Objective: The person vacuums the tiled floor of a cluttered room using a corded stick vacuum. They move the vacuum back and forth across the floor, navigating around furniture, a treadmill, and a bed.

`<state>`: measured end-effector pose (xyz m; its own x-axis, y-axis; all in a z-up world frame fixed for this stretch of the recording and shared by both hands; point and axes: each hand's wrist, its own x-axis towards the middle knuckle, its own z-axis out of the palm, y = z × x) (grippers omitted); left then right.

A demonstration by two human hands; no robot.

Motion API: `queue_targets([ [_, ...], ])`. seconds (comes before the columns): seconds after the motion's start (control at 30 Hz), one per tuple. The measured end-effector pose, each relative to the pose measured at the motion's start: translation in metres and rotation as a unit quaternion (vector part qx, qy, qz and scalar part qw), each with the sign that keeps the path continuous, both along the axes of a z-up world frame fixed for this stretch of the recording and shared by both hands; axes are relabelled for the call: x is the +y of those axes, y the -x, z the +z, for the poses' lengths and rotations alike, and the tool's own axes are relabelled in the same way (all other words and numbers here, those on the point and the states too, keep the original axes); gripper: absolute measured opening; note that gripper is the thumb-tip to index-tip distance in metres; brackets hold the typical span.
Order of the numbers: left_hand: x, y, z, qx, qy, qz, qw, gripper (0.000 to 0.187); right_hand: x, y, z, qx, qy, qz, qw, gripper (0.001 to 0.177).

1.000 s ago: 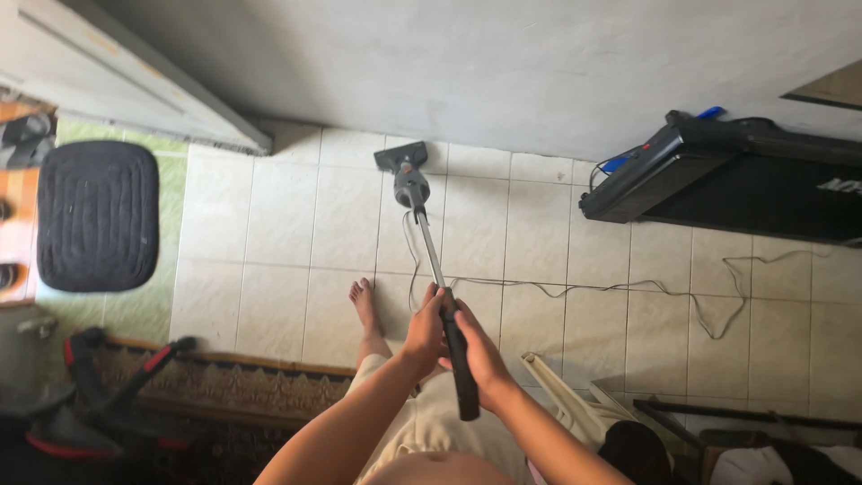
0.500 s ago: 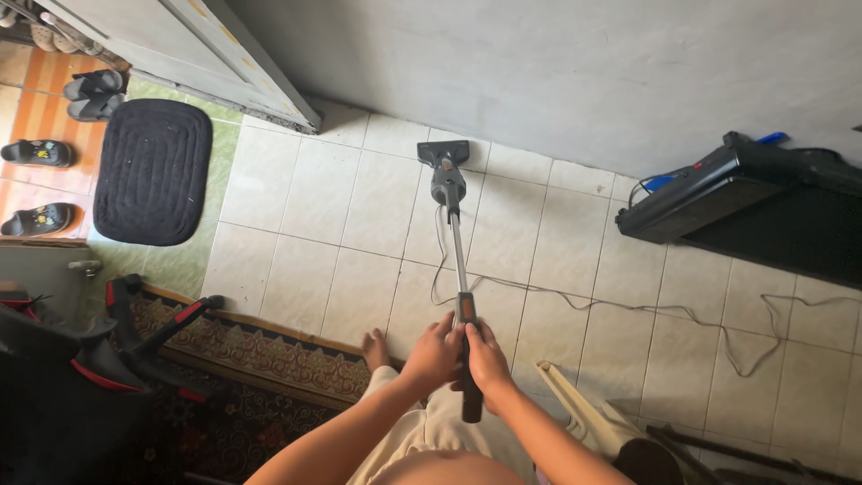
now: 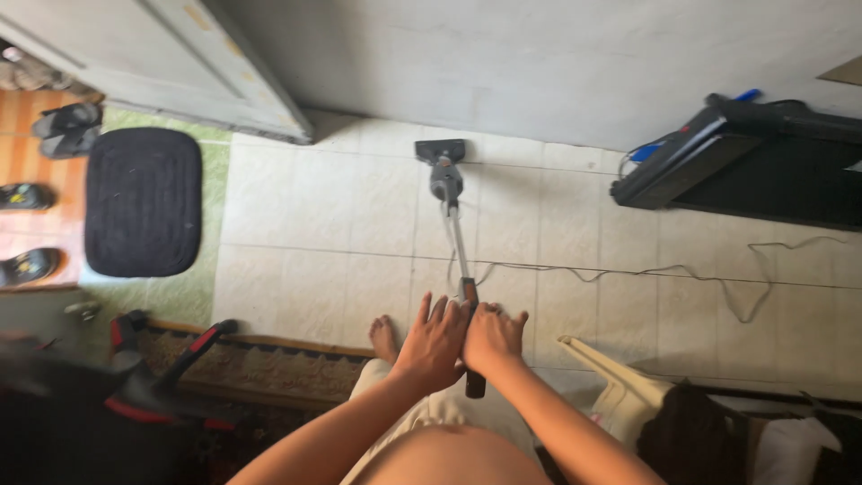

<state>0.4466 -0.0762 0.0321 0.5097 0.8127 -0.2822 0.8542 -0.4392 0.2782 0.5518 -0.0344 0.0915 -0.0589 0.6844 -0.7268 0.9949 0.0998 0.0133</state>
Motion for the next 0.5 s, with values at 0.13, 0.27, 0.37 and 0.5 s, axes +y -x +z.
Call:
queue_targets([
  [0.13, -0.008, 0.049, 0.012, 0.026, -0.023, -0.025, 0.999, 0.121, -0.009, 0.018, -0.099, 0.040, -0.035, -0.028, 0.998, 0.033],
  [0.27, 0.000, 0.076, 0.036, -0.046, 0.114, 0.032, 0.992, 0.143, 0.014, 0.040, -0.108, 0.086, -0.014, -0.152, 0.985, 0.031],
  [0.37, 0.022, 0.074, 0.049, -0.048, 0.107, 0.043, 0.992, 0.151, 0.035, 0.039, -0.116, 0.099, -0.039, -0.182, 0.977, 0.032],
  [0.5, 0.043, 0.076, 0.054, -0.126, 0.164, 0.088, 0.974, 0.147, 0.046, 0.051, -0.072, 0.111, -0.058, -0.208, 0.970, 0.045],
])
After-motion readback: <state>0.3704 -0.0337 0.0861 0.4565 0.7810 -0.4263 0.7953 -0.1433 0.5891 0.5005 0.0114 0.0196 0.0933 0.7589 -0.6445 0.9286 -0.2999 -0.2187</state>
